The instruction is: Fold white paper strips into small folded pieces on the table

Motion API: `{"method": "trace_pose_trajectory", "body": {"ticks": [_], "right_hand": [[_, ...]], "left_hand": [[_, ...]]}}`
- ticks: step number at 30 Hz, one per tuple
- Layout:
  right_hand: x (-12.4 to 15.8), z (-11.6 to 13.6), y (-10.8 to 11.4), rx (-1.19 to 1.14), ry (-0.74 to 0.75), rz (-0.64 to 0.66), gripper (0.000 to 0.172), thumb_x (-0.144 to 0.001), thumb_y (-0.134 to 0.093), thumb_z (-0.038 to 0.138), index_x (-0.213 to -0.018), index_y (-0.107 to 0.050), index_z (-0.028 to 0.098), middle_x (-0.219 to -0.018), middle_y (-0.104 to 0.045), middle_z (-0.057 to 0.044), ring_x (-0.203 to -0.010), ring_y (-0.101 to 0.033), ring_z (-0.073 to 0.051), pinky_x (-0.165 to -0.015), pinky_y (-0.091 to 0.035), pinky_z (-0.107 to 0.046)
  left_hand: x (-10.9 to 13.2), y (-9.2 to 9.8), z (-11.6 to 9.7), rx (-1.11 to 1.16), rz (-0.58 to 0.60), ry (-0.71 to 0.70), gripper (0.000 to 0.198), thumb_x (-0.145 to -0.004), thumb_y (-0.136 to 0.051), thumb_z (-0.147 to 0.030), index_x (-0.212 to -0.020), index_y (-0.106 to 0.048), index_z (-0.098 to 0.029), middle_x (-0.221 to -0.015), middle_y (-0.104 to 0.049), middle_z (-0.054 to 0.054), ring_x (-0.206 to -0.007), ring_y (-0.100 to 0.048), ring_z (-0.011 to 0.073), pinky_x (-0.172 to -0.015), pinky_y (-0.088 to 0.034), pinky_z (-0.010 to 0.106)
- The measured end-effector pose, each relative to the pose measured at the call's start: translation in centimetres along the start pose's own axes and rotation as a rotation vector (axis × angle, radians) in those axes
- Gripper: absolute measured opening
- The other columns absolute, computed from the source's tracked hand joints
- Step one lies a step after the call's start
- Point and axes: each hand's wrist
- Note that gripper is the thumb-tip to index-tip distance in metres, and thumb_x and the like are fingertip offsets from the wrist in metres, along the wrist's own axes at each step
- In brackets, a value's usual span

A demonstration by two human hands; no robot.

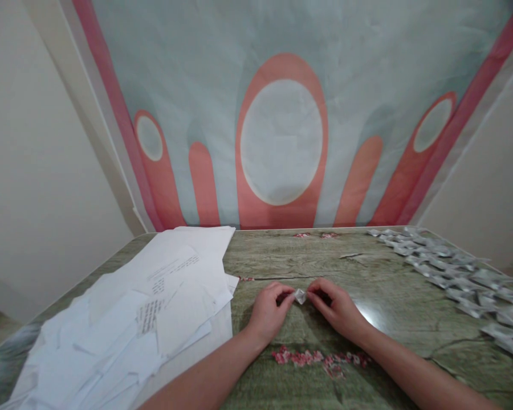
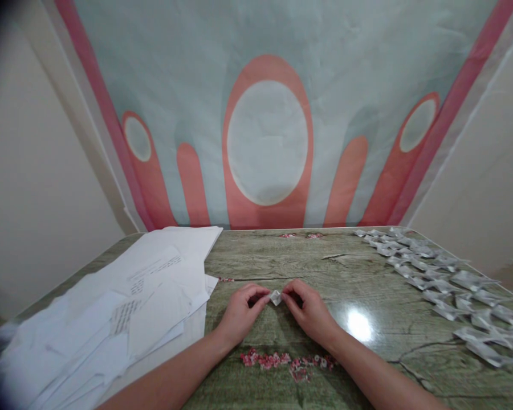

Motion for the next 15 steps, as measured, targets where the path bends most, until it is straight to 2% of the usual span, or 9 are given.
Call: {"method": "trace_pose_trajectory", "body": {"ticks": [9, 15], "right_hand": [[-0.16, -0.14, -0.18, 0.054, 0.016, -0.003, 0.015, -0.087, -0.049, 0.03, -0.08, -0.059, 0.02, -0.073, -0.059, -0.002, -0.069, -0.055, -0.017, -0.065, -0.045, -0.029], [-0.52, 0.1, 0.16, 0.113, 0.037, -0.007, 0.011, -0.085, -0.054, 0.023, -0.077, -0.062, 0.02, -0.077, -0.059, -0.002, -0.072, -0.056, -0.016, -0.067, -0.045, -0.027]], "left_hand": [[-0.02, 0.03, 0.18, 0.026, -0.002, 0.012, 0.016, -0.078, -0.056, -0.02, -0.089, -0.067, -0.018, -0.09, -0.064, 0.005, -0.083, -0.059, 0.0181, -0.075, -0.047, 0.029], [-0.38, 0.11, 0.63, 0.021, -0.032, 0.002, 0.017, -0.078, -0.056, -0.023, -0.091, -0.065, -0.018, -0.092, -0.064, 0.006, -0.081, -0.06, 0.0184, -0.074, -0.048, 0.03]]}}
Point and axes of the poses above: each hand's wrist, its own x-axis away from the middle knuckle, its own y-axis out of the back of the hand, z = x × y
